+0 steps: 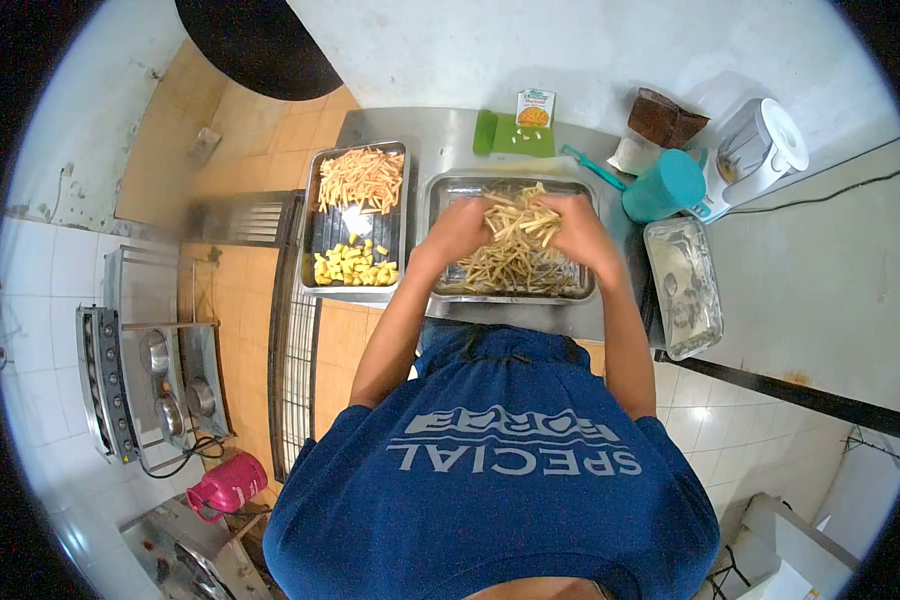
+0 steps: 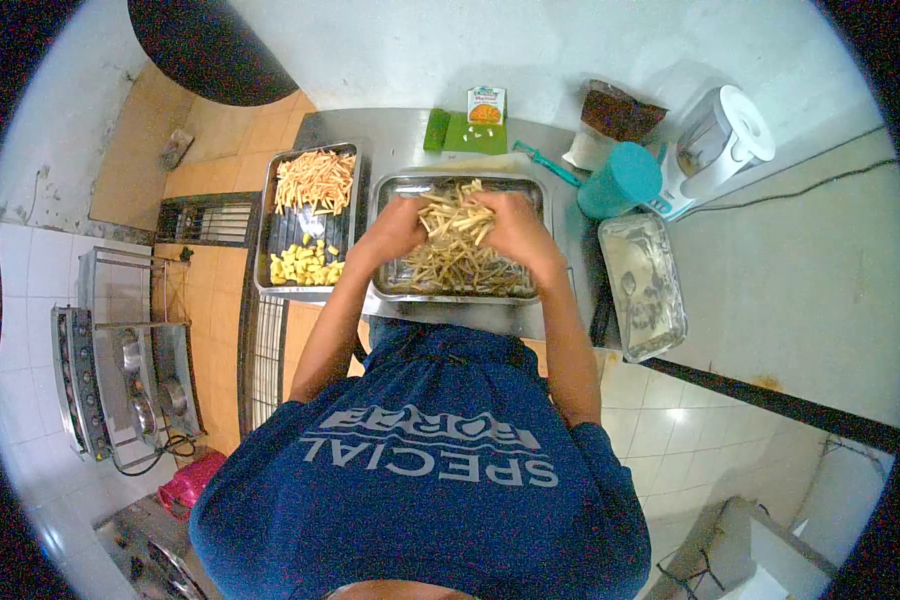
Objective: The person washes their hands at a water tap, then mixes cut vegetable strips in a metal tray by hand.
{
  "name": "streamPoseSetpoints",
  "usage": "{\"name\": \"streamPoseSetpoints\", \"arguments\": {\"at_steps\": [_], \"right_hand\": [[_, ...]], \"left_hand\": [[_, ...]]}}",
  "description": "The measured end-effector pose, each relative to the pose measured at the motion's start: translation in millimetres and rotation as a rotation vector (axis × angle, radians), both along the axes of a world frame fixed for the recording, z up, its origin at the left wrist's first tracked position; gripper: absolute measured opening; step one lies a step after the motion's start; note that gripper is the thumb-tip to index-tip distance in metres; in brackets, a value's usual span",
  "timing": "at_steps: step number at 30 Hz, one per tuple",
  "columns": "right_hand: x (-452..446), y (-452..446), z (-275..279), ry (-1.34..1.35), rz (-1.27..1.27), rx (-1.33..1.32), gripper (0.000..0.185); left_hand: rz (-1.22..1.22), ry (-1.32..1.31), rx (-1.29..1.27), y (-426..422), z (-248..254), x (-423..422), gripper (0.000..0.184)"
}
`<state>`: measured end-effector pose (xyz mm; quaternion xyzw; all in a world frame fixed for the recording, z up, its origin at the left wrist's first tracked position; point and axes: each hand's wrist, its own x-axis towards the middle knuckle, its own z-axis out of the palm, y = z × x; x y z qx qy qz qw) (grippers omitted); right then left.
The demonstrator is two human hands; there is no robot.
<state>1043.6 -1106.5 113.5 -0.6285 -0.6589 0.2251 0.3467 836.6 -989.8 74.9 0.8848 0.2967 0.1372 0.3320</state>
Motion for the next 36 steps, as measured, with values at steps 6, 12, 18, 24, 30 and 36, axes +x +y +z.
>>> {"name": "streamPoseSetpoints", "arguments": {"at_steps": [6, 12, 18, 24, 30, 36], "right_hand": [[8, 2, 24, 0.017, 0.127, -0.043, 0.041], [4, 4, 59, 0.101, 0.138, -0.011, 0.044], [7, 7, 74, 0.063, 0.173, 0.058, 0.043], [7, 8, 68, 0.046, 0.139, -0.063, 0.028], [15, 2, 26, 0.116, 0.222, -0.145, 0.028], [27, 2, -65, -0.112, 0.095, -0.262, 0.068]], "left_hand": [[-0.08, -0.164, -0.15, -9, 53, 2, 0.046], [-0.05, -0.15, -0.118, -2, 64, 2, 0.047], [-0.009, -0.148, -0.06, -4, 76, 2, 0.047], [-0.025, -0.196, -0.041, -5, 67, -5, 0.05], [-0.286, 0.006, 0.025, 11, 27, -12, 0.063], [-0.184, 0.292, 0.022, 7, -57, -7, 0.097]]}}
